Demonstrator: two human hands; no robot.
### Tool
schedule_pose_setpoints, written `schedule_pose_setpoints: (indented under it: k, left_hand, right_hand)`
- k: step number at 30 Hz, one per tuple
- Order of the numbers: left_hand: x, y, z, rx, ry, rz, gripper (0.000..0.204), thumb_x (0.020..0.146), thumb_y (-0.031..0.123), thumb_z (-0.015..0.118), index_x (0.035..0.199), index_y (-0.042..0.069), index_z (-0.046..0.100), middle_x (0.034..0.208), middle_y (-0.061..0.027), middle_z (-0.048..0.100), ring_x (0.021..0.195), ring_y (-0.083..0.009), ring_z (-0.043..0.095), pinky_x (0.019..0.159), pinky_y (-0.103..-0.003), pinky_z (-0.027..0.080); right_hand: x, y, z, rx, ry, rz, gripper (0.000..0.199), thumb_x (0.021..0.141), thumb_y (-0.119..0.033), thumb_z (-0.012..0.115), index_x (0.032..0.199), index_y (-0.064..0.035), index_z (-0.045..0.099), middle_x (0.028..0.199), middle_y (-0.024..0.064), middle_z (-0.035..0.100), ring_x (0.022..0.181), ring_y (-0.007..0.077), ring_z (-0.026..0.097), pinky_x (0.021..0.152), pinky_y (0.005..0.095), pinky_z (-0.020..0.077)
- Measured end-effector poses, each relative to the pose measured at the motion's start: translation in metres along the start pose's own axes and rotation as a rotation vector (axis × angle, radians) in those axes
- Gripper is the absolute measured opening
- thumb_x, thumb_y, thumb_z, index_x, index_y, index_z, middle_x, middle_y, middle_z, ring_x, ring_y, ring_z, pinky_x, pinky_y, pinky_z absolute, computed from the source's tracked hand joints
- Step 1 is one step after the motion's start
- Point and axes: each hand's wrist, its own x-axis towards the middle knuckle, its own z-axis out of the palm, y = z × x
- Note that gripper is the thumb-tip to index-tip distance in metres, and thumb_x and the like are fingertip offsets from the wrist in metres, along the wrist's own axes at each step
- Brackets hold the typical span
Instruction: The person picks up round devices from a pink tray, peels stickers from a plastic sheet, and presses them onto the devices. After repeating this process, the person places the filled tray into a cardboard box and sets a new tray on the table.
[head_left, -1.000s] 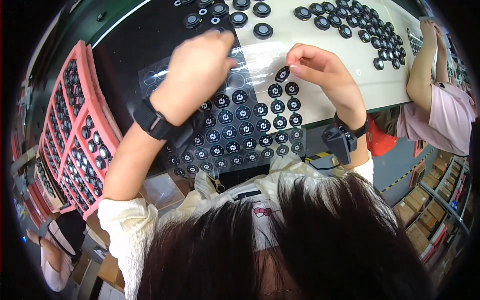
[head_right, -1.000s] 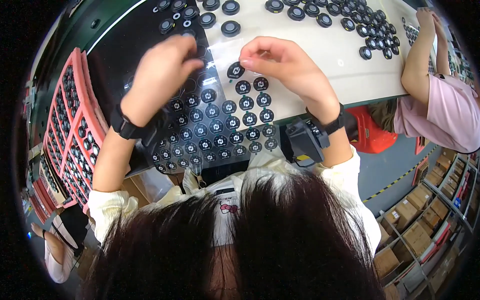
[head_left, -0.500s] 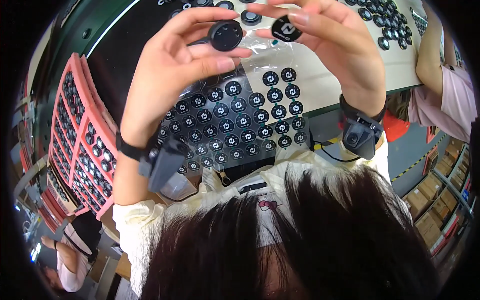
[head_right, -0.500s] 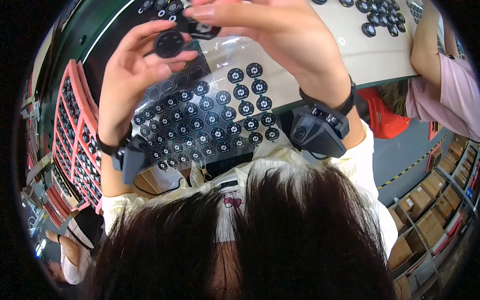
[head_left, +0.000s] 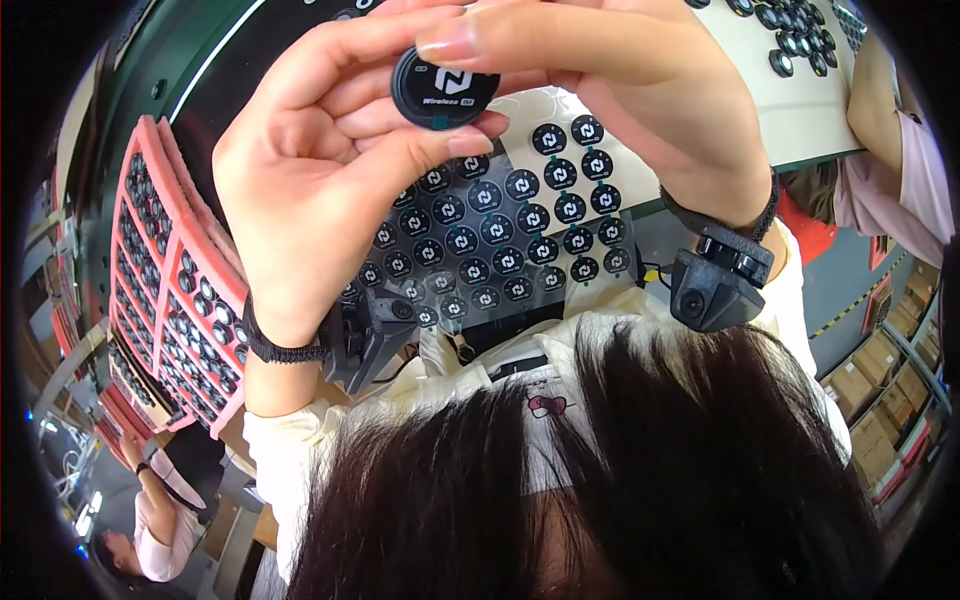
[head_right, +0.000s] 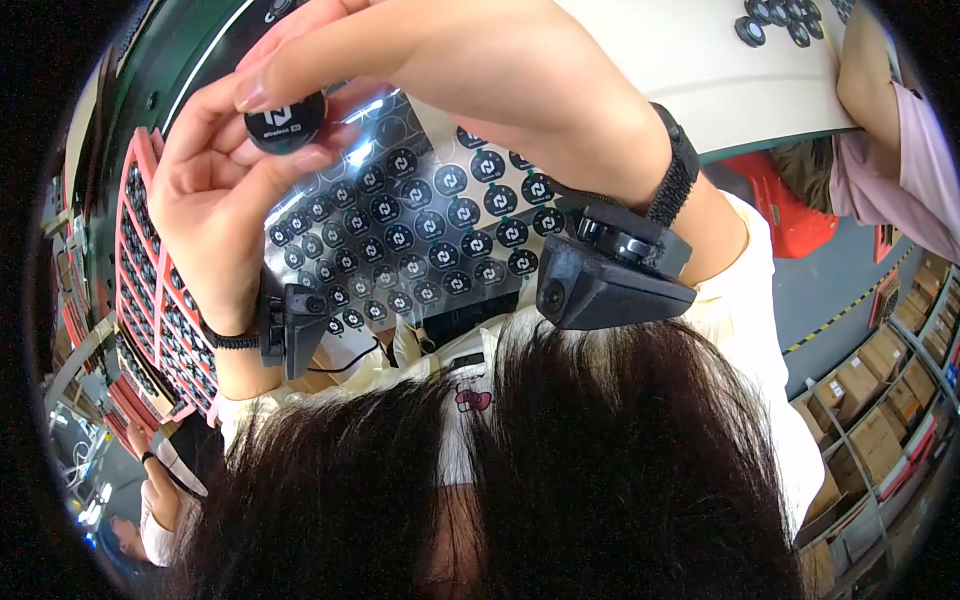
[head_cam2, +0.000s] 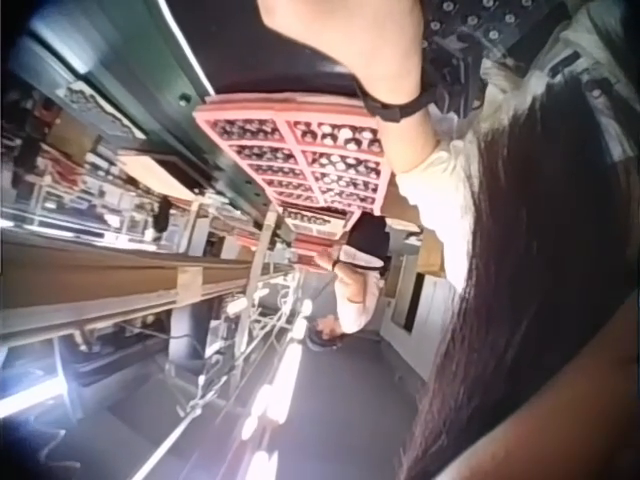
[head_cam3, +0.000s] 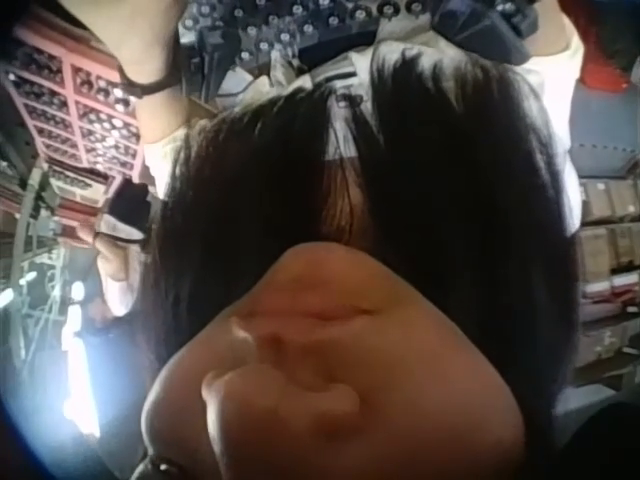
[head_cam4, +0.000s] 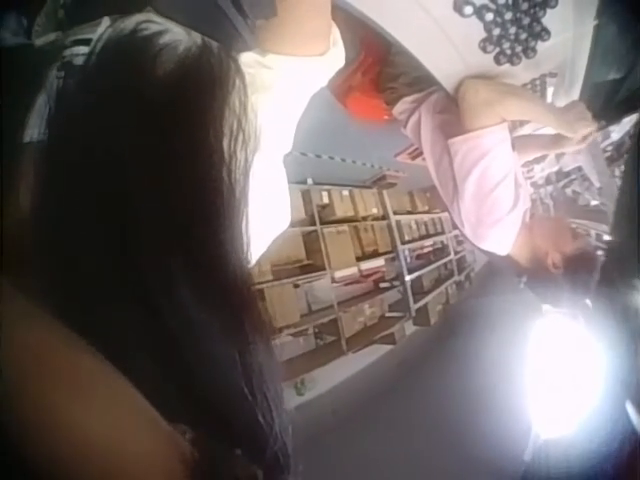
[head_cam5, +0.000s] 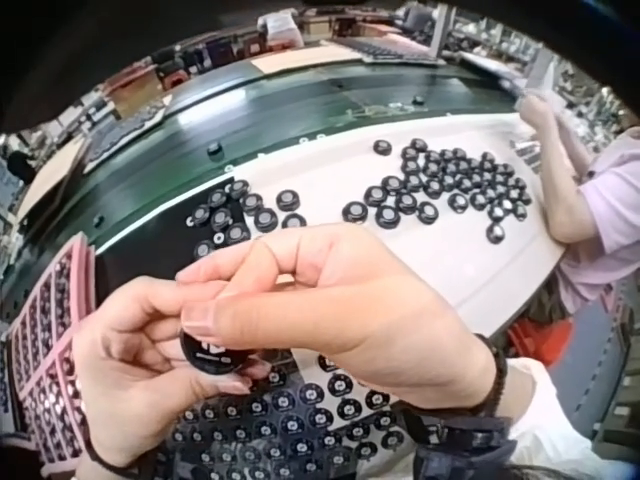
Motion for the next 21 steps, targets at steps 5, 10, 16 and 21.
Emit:
schedule_pose_setpoints:
  k: [5, 10, 16, 21]
  left_hand:
    - [0.003, 0.008, 0.008, 0.102, 0.081, -0.084, 0.041, 0.067, -0.018, 0.055, 0.106, -0.012, 0.044, 0.097, -0.0222, 0.057, 0.085, -0.0254, 0.061, 0.075, -0.031, 0.052]
    - [0.002, 0.009, 0.009, 0.121, 0.096, -0.056, 0.041, 0.067, -0.018, 0.054, 0.107, -0.012, 0.043, 0.098, -0.0226, 0.057, 0.085, -0.0254, 0.061, 0.075, -0.030, 0.052]
    - [0.001, 0.009, 0.010, 0.149, 0.125, -0.018, 0.042, 0.067, -0.018, 0.054, 0.108, -0.013, 0.043, 0.098, -0.0231, 0.056, 0.085, -0.0253, 0.061, 0.075, -0.030, 0.052]
    - [0.000, 0.003, 0.012, 0.109, 0.120, 0.085, 0.044, 0.067, -0.019, 0.053, 0.109, -0.013, 0.042, 0.101, -0.0241, 0.055, 0.086, -0.0247, 0.060, 0.074, -0.029, 0.052]
  right_hand:
    - [0.001, 0.002, -0.003, 0.039, -0.104, -0.060, 0.013, 0.079, -0.007, 0.058, 0.079, 0.0058, 0.061, 0.096, 0.0160, 0.055, 0.074, 0.0127, 0.054, 0.065, 0.0216, 0.0428]
    - [-0.002, 0.004, 0.001, 0.120, -0.040, -0.018, 0.013, 0.080, -0.006, 0.057, 0.079, 0.0071, 0.059, 0.094, 0.0150, 0.056, 0.062, 0.0101, 0.053, 0.055, 0.0195, 0.0418]
    - [0.000, 0.006, 0.004, 0.075, -0.019, -0.065, 0.013, 0.080, -0.005, 0.056, 0.081, 0.0082, 0.056, 0.090, 0.0129, 0.057, 0.061, 0.0096, 0.053, 0.054, 0.0191, 0.0418]
    - [-0.002, 0.018, 0.004, 0.138, -0.006, -0.140, 0.014, 0.079, -0.003, 0.058, 0.085, 0.0084, 0.054, 0.092, 0.0133, 0.057, 0.064, 0.0109, 0.054, 0.057, 0.0197, 0.0439]
